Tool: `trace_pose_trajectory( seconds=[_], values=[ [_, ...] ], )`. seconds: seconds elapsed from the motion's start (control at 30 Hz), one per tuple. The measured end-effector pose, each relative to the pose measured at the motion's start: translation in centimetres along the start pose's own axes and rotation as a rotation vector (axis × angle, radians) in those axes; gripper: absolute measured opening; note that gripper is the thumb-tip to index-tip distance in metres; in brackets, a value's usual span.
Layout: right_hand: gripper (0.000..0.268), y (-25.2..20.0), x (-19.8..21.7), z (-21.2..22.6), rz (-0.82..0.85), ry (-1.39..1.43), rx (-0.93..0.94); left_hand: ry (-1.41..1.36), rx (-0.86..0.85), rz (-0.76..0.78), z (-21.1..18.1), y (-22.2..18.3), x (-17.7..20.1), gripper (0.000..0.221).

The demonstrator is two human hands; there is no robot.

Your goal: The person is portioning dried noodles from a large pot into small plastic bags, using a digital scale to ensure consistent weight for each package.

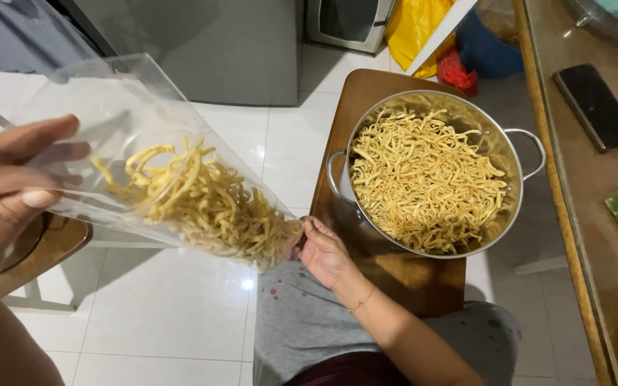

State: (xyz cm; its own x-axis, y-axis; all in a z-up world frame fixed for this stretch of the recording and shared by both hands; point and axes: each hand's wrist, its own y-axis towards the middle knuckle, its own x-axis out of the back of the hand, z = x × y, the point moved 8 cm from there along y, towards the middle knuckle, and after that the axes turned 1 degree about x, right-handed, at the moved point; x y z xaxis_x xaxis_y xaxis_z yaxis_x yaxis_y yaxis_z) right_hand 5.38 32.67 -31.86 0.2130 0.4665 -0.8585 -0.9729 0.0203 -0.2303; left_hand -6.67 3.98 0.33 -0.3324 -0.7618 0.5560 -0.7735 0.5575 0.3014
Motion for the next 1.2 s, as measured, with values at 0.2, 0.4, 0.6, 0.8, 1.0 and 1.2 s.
trace_pose_trajectory(
  seconds=[0.2,0.4,0.6,0.8,1.0,1.2],
  values=[
    [0.016,0.8,0.4,-0.7,0.012,-0.203,-0.117,0.111,-0.138,-0.026,-1.8,1.6,-1.6,0.011],
    [0.044,-3.3,7.7,0.9,-0.099,-0.732,-0.213,0.23,0.01,0.011,1.7,3.4,-7.3,0.014],
    [0.041,-12.9,22.5,4.9,-0.439,-0.768,-0.309,0.364,0.181,-0.01,21.3,1.2,-15.7,0.015],
    [0.042,-23.5,33.1,7.3,-0.82,-0.592,-0.259,0.464,0.421,-0.093,47.6,-4.6,-26.8,0.026],
    [0.044,-28.3,31.4,9.0,-1.18,-0.288,-0.398,0.487,0.475,-0.258,55.3,-7.9,-33.4,0.019],
    [0.037,-30.4,36.9,8.5,-1.183,-0.39,-0.379,0.221,1.003,-0.126,56.8,-12.1,-37.5,0.03]
  ],
)
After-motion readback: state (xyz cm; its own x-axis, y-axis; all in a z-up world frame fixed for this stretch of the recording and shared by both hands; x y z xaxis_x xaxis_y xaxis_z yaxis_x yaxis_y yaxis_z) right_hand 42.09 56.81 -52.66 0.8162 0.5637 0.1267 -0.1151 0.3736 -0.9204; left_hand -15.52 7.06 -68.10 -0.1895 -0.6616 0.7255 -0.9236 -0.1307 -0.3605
